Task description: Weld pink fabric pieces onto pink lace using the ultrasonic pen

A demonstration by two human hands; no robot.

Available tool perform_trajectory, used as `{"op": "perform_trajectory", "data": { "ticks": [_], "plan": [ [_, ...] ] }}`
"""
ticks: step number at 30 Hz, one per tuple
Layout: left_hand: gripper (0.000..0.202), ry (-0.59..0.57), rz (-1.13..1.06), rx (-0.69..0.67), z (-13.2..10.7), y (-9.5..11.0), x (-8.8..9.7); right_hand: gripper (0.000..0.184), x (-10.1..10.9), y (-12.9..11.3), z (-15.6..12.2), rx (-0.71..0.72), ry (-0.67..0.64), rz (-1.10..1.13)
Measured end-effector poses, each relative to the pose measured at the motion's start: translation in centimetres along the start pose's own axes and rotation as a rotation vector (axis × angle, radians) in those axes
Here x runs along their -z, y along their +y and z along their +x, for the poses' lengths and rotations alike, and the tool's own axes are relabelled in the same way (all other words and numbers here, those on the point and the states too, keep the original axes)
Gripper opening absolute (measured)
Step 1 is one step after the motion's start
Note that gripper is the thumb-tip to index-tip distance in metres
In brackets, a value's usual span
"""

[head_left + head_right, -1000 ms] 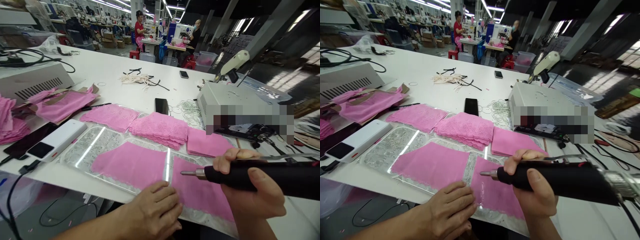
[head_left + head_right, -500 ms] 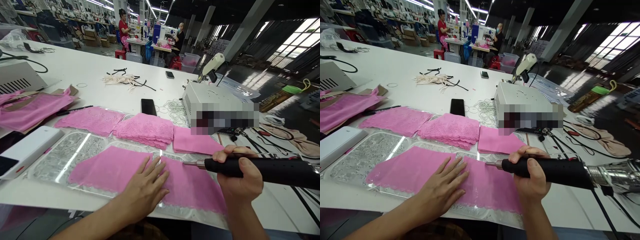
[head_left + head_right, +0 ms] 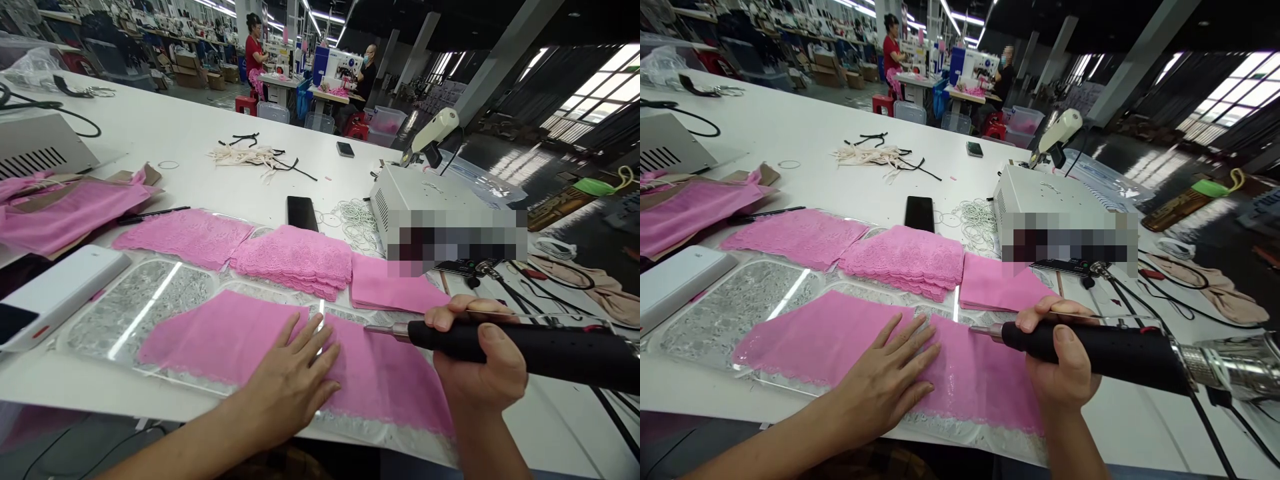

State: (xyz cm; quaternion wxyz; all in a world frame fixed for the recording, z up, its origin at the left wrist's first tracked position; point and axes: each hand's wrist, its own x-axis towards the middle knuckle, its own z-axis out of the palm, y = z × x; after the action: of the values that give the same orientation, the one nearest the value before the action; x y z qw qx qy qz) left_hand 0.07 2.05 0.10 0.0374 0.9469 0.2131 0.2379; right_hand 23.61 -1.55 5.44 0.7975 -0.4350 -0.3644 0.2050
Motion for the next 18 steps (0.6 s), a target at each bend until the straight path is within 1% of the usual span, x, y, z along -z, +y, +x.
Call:
{"op": "perform_trajectory", "data": {
  "ticks": [8, 18],
  "plan": [
    [0.037, 0.01, 0.005, -0.001, -0.04, -0.05, -0.02, 0.013, -0.17, -0.13, 0.03, -0.003, 0.006, 0.003],
    [0.037, -0.026, -0.022, 0.005, -0.1, -0.15, 0.05, 0.012, -0.41, 0.19, -0.04, 0.009, -0.013, 0.018]
  ]
}}
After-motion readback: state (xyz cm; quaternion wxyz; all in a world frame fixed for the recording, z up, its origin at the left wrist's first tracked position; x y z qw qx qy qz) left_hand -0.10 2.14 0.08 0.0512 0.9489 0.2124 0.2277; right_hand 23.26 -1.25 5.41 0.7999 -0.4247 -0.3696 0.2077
